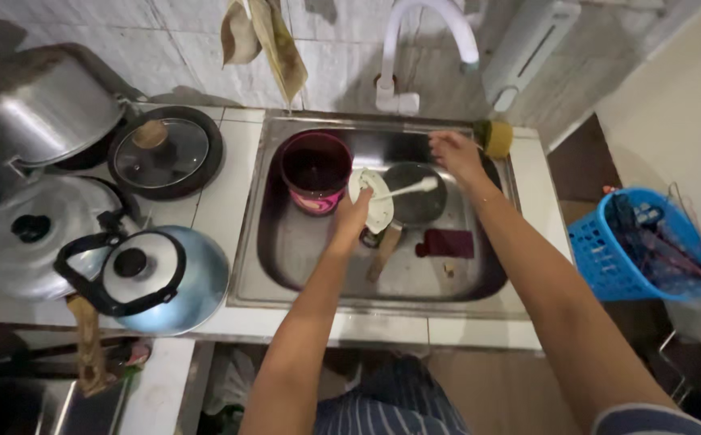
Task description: The person removes the lid from a blender jar, pours the blended green mixture into a glass, then rinses the blender jar and lid at the sink and places them on a dish rack. They unplug the blender base, reattach the lid, and arrange glasses of prepared drinks on the counter.
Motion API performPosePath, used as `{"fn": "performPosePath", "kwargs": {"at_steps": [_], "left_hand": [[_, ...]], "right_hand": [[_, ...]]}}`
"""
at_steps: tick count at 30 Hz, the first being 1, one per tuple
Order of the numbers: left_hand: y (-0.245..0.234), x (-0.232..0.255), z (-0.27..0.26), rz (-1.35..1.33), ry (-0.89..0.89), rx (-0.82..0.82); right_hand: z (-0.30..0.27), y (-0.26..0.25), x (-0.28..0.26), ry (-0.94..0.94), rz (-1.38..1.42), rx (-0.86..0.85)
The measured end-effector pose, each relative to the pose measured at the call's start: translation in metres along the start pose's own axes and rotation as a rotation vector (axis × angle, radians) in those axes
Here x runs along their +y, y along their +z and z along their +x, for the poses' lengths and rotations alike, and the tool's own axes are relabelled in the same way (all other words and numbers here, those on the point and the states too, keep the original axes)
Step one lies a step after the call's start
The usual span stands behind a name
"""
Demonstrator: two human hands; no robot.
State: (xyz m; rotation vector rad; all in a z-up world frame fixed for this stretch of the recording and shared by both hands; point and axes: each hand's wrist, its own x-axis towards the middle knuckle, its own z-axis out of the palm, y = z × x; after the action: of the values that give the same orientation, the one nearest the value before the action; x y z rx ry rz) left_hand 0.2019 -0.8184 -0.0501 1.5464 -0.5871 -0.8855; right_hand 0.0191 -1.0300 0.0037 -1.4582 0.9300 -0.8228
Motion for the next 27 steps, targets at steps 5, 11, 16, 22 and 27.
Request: {"fn": "performPosePath", "kwargs": {"at_steps": [5, 11, 16, 22, 27], "left_hand": [[-0.005, -0.006, 0.019, 0.096, 0.188, 0.035], [0.002, 0.001, 0.043, 0.197, 0.220, -0.044], [0.032, 0.007, 0.057, -0.032, -0.187, -0.236], [0.092, -0.027, 0.089, -0.141, -0.236, -0.325], [0.130, -0.059, 0.116, -0.184, -0.299, -0.295]], "right_hand": [[0.066, 0.032, 0.011, 0.069, 0.098, -0.012], [0.147, 0.049, 0.031, 0.453, 0.381, -0.050], [0.160, 0.028, 0.057, 0.114, 0.210, -0.297], [0.089, 0.004, 0.008, -0.888, -0.951, 0.007], [0.044, 0.004, -0.059, 0.138, -0.513, -0.861]]}}
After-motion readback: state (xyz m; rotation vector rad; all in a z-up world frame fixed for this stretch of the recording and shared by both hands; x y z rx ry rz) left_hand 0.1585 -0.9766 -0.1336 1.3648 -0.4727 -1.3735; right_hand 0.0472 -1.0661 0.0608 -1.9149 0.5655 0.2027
